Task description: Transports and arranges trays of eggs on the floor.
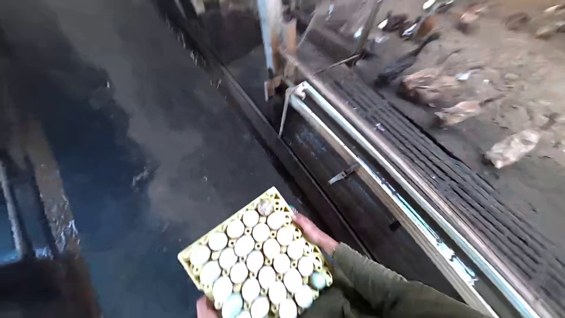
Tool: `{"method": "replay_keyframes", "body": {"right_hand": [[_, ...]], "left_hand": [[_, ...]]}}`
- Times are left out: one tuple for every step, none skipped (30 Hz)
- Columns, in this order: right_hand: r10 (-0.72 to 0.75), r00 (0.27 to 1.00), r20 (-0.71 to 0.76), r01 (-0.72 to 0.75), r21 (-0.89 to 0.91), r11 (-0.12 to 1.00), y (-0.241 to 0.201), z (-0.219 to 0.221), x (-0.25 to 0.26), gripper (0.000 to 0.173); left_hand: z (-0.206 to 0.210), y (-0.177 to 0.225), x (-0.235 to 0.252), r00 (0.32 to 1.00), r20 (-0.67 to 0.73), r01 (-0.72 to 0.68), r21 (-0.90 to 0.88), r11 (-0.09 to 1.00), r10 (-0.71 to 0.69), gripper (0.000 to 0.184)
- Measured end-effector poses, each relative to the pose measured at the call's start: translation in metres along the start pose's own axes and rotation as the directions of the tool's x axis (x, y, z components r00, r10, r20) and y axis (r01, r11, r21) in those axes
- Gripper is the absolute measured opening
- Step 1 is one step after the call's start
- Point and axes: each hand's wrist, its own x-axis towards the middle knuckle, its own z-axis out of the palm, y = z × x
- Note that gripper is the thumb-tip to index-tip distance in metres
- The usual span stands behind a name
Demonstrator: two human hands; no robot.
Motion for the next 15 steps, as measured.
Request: {"method": "replay_keyframes", "body": {"right_hand": [[0.017, 1.000, 0.004, -0.017, -0.009, 1.000, -0.006, -0.001, 0.030, 0.066], [0.035, 0.999, 0.011, -0.035, -0.015, 0.999, -0.012, -0.001, 0.056, 0.068], [0.057, 0.998, 0.016, -0.057, -0.016, 0.998, -0.014, 0.001, 0.079, 0.070], [0.093, 0.995, 0.026, -0.093, -0.014, 0.996, -0.015, 0.002, 0.100, 0.073], [0.138, 0.990, 0.029, -0.138, -0.007, 0.990, -0.016, 0.004, 0.121, 0.076], [0.180, 0.983, 0.021, -0.180, 0.003, 0.984, -0.016, 0.006, 0.144, 0.077], [0.213, 0.977, 0.010, -0.213, 0.017, 0.977, -0.012, 0.010, 0.167, 0.078], [0.242, 0.970, -0.002, -0.242, 0.027, 0.970, -0.004, 0.013, 0.188, 0.078], [0.279, 0.960, -0.007, -0.279, 0.026, 0.960, 0.009, 0.014, 0.207, 0.078], [0.311, 0.950, -0.019, -0.311, 0.019, 0.950, 0.025, 0.017, 0.226, 0.077], [0.335, 0.941, -0.036, -0.335, 0.014, 0.942, 0.042, 0.019, 0.248, 0.075], [0.358, 0.932, -0.055, -0.359, -0.002, 0.933, 0.060, 0.021, 0.270, 0.074], [0.389, 0.919, -0.068, -0.392, -0.027, 0.920, 0.079, 0.022, 0.287, 0.072], [0.421, 0.902, -0.093, -0.426, -0.041, 0.904, 0.097, 0.025, 0.303, 0.069], [0.437, 0.891, -0.124, -0.445, -0.046, 0.894, 0.114, 0.029, 0.325, 0.068]], "left_hand": [[0.012, 0.001, 0.027, 0.999, -0.031, 0.033, 0.044, 0.998, -0.032, 0.042], [0.021, 0.001, 0.051, 0.997, -0.042, 0.073, 0.065, 0.995, -0.071, 0.046], [0.029, 0.001, 0.072, 0.992, -0.044, 0.117, 0.068, 0.991, -0.114, 0.050], [0.037, 0.003, 0.094, 0.986, -0.043, 0.164, 0.061, 0.985, -0.162, 0.053], [0.046, 0.002, 0.117, 0.977, -0.045, 0.210, 0.047, 0.976, -0.208, 0.055], [0.055, -0.002, 0.143, 0.968, -0.055, 0.248, 0.036, 0.968, -0.246, 0.056], [0.062, -0.010, 0.169, 0.957, -0.056, 0.287, 0.033, 0.958, -0.284, 0.058], [0.068, -0.020, 0.192, 0.945, -0.053, 0.326, 0.031, 0.945, -0.324, 0.060], [0.073, -0.034, 0.212, 0.929, -0.045, 0.368, 0.024, 0.930, -0.367, 0.062], [0.077, -0.051, 0.233, 0.914, -0.036, 0.405, 0.018, 0.914, -0.404, 0.064], [0.080, -0.070, 0.259, 0.903, -0.027, 0.429, 0.018, 0.903, -0.429, 0.064], [0.084, -0.092, 0.282, 0.892, -0.022, 0.452, 0.019, 0.892, -0.452, 0.064], [0.086, -0.113, 0.300, 0.873, -0.029, 0.487, 0.022, 0.873, -0.486, 0.063], [0.088, -0.134, 0.321, 0.853, -0.037, 0.521, 0.032, 0.853, -0.520, 0.061], [0.094, -0.153, 0.347, 0.838, -0.032, 0.546, 0.047, 0.837, -0.545, 0.061]]}}
